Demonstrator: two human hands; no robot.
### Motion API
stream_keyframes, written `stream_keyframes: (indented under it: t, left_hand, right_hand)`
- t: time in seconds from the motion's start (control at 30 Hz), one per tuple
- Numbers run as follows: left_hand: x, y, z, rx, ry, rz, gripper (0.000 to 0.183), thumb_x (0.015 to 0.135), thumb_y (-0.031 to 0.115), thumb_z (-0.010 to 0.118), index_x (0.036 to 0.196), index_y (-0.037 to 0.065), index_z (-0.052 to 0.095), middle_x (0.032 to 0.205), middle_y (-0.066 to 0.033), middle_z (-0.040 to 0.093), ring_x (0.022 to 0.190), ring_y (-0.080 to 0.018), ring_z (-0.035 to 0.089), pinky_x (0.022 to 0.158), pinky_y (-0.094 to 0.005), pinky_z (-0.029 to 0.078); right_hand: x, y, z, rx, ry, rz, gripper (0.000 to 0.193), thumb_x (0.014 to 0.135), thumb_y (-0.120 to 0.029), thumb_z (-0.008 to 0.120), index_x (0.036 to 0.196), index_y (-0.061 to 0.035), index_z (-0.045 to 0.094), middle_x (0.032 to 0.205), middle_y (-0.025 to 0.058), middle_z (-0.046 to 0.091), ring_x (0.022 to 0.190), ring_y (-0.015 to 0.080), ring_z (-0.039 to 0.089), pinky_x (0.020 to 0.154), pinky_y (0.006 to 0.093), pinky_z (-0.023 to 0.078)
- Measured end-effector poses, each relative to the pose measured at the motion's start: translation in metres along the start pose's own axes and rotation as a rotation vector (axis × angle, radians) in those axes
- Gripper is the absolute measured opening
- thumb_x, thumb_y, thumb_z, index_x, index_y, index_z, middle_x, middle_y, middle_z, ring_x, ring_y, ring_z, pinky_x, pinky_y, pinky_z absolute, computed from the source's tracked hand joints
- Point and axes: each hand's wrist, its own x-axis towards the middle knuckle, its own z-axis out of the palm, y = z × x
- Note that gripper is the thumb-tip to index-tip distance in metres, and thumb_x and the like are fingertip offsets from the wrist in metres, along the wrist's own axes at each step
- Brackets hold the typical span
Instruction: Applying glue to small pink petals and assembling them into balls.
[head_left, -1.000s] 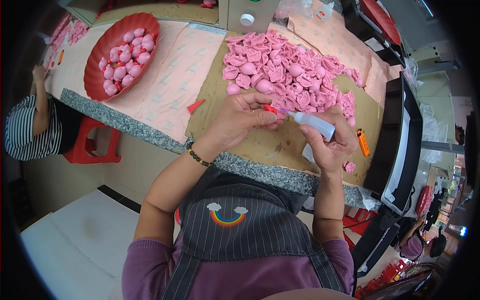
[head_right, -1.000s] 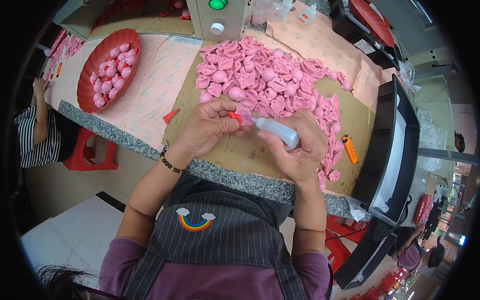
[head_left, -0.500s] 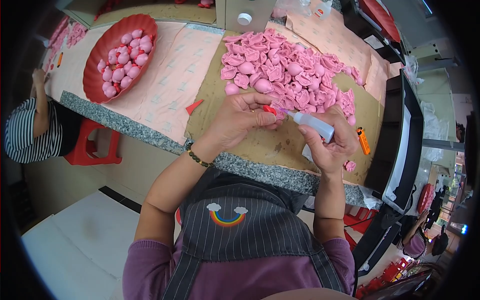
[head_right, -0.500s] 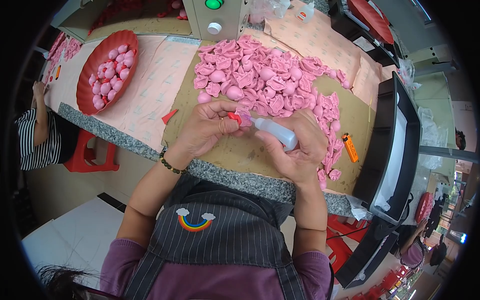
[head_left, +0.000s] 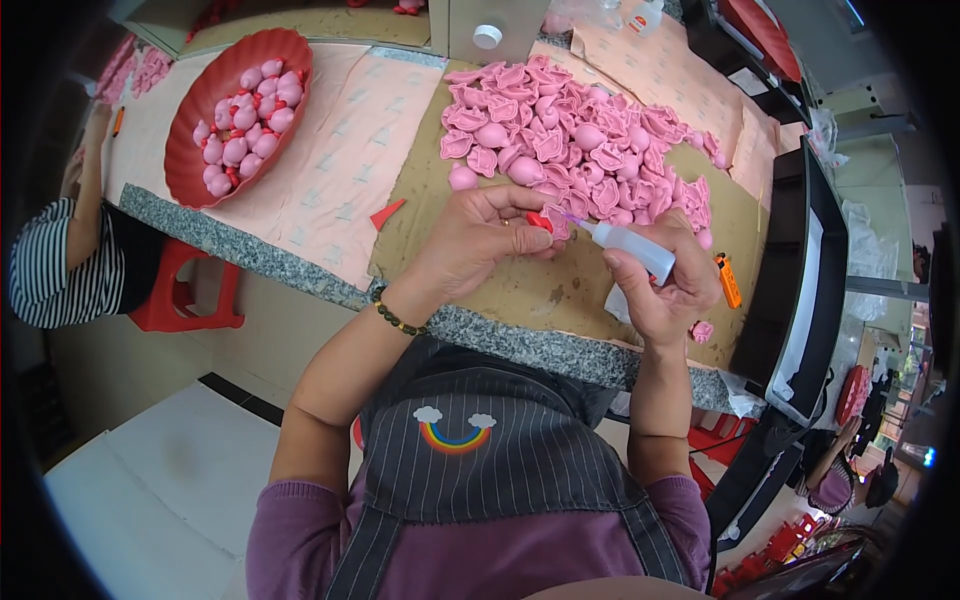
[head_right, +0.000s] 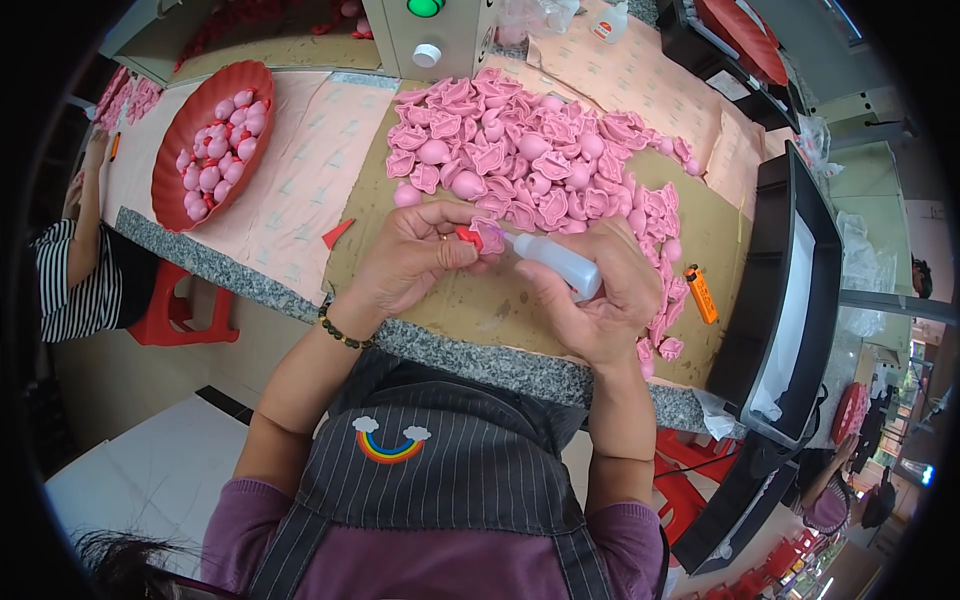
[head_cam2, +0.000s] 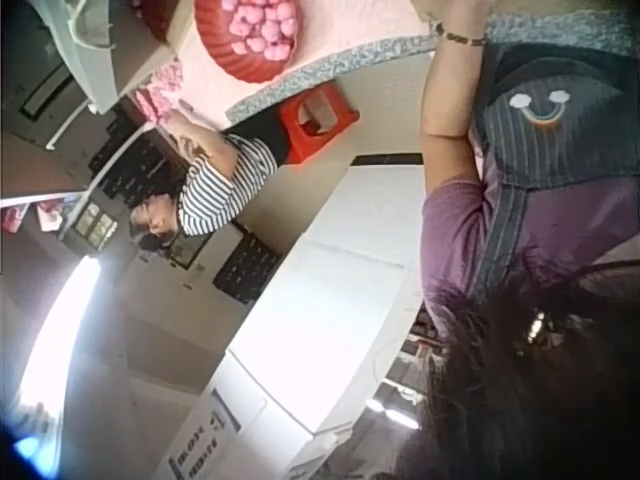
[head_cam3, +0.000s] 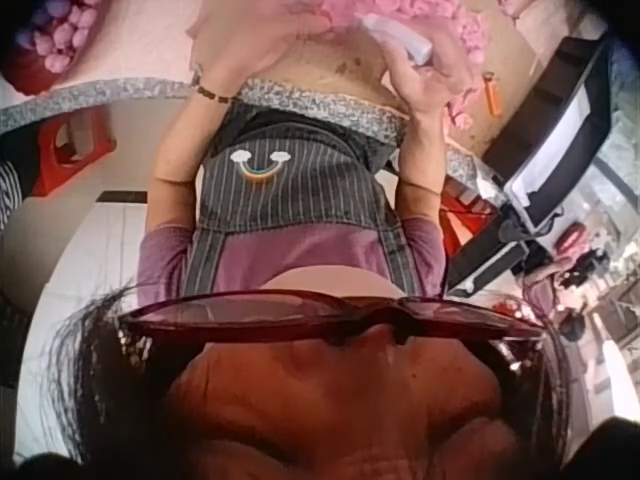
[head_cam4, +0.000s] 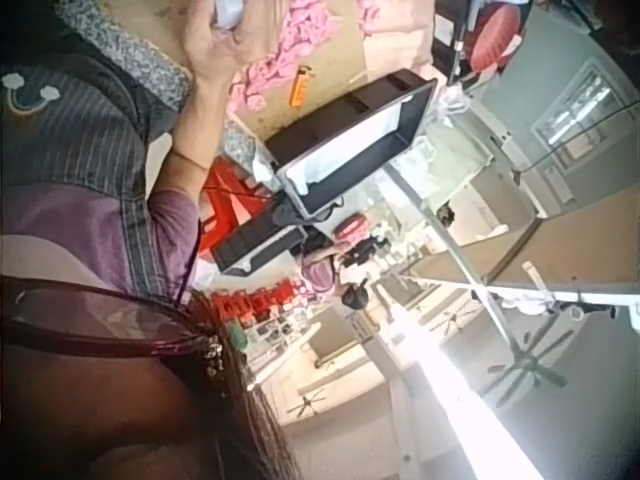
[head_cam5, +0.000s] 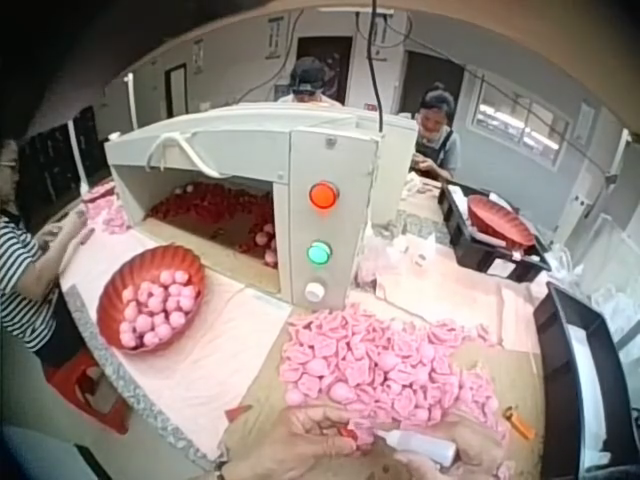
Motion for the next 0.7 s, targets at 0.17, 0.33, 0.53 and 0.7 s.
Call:
stream_keyframes:
  t: [0.17,0.33,0.53,0.7]
  left_hand:
    - [0.0010,-0.0017,-0.0008,0.034,-0.002,0.001,0.030,0.079,-0.001,0.061,0.108,-0.003,0.055,0.097,-0.0146,0.062,0.089,-0.0211,0.062,0.076,-0.0313,0.052]
    - [0.0010,-0.0018,0.0009,0.052,0.011,0.006,0.030,0.078,-0.002,0.062,0.108,-0.003,0.055,0.097,-0.0143,0.062,0.088,-0.0210,0.062,0.076,-0.0314,0.053]
    - [0.0004,-0.0007,0.0014,0.047,0.005,0.017,0.029,0.079,-0.002,0.061,0.108,-0.002,0.055,0.097,-0.0142,0.062,0.088,-0.0211,0.062,0.076,-0.0321,0.053]
    - [0.0013,-0.0001,0.0012,0.047,0.004,0.018,0.029,0.079,-0.002,0.061,0.108,-0.001,0.055,0.097,-0.0136,0.062,0.088,-0.0210,0.062,0.076,-0.0321,0.053]
  right_hand:
    - [0.0002,0.0015,0.0009,-0.022,-0.017,-0.005,0.018,0.065,-0.004,0.073,0.075,0.0014,0.060,0.061,0.0026,0.052,0.057,0.0103,0.043,0.053,0.0225,0.030]
    - [-0.0001,-0.0006,0.0001,-0.035,-0.016,0.016,0.018,0.065,-0.005,0.073,0.075,0.0013,0.060,0.061,0.0027,0.052,0.057,0.0103,0.043,0.053,0.0229,0.031]
    - [-0.0014,0.0044,-0.0003,-0.010,-0.005,-0.001,0.017,0.066,-0.004,0.073,0.076,0.0016,0.060,0.062,0.0032,0.054,0.057,0.0104,0.045,0.053,0.0229,0.032]
    - [-0.0008,0.0045,-0.0022,-0.036,-0.032,0.013,0.016,0.067,-0.003,0.072,0.077,0.0017,0.060,0.063,0.0040,0.056,0.057,0.0102,0.046,0.053,0.0225,0.034]
